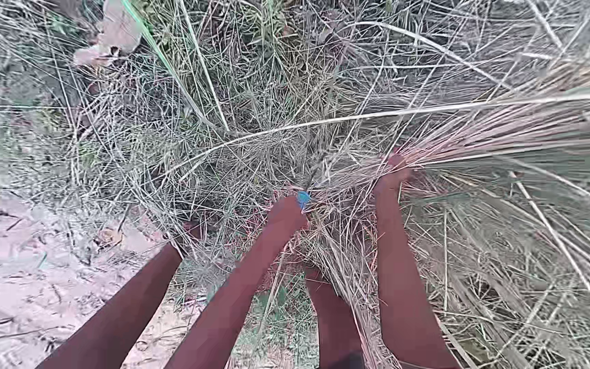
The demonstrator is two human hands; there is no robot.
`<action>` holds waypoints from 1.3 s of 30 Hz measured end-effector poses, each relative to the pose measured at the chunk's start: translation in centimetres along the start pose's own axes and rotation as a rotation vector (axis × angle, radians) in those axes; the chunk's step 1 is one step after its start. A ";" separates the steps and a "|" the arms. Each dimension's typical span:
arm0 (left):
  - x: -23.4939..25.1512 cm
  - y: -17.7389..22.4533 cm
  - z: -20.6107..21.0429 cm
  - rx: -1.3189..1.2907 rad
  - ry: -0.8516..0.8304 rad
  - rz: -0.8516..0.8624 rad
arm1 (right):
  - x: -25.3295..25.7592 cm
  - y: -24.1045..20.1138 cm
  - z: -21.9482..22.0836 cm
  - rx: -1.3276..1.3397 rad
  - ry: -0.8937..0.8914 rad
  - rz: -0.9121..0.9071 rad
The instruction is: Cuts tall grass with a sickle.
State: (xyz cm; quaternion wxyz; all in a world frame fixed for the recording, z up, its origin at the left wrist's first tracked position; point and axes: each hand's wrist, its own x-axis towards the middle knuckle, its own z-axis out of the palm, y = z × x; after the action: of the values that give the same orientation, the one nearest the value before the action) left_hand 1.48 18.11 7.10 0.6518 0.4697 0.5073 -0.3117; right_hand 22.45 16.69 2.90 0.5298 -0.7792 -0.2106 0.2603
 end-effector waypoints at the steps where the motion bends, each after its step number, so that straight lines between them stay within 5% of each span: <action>1: -2.2 -0.3 0.0 -0.030 -0.002 -0.038 | -0.1 -0.1 1.1 0.003 0.036 0.057; 5: -2.7 3.5 0.3 -0.010 -0.011 -0.061 | 1.1 -1.7 2.6 -0.095 0.016 0.060; 10: 6.9 4.1 -1.2 -0.052 0.064 0.071 | 1.9 0.0 1.5 -0.131 -0.071 -0.182; 16: -6.5 -2.4 0.2 -0.100 0.008 -0.088 | 0.1 -1.7 2.9 -0.095 -0.068 -0.019; 23: 3.5 2.6 -1.1 -0.053 -0.019 0.066 | 2.5 0.4 0.8 0.007 -0.161 -0.096; 27: -7.0 -1.9 0.1 -0.112 0.002 -0.086 | 2.9 0.3 1.2 0.032 -0.216 -0.054; 29: -12.0 -5.1 0.8 -0.123 0.009 -0.194 | -1.7 -0.1 2.4 -0.119 -0.182 0.032; 36: -0.9 2.9 -1.4 -0.024 0.033 -0.060 | 0.6 -1.2 3.9 -0.236 -0.088 0.013; 39: -6.2 0.5 1.6 -0.060 0.034 -0.119 | 1.0 -0.8 2.2 -0.355 -0.153 -0.003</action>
State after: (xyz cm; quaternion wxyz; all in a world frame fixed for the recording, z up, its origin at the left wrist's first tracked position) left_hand 0.67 16.38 13.19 0.6373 0.4243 0.5543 -0.3264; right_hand 21.78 19.18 2.78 0.3669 -0.8381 -0.2940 0.2767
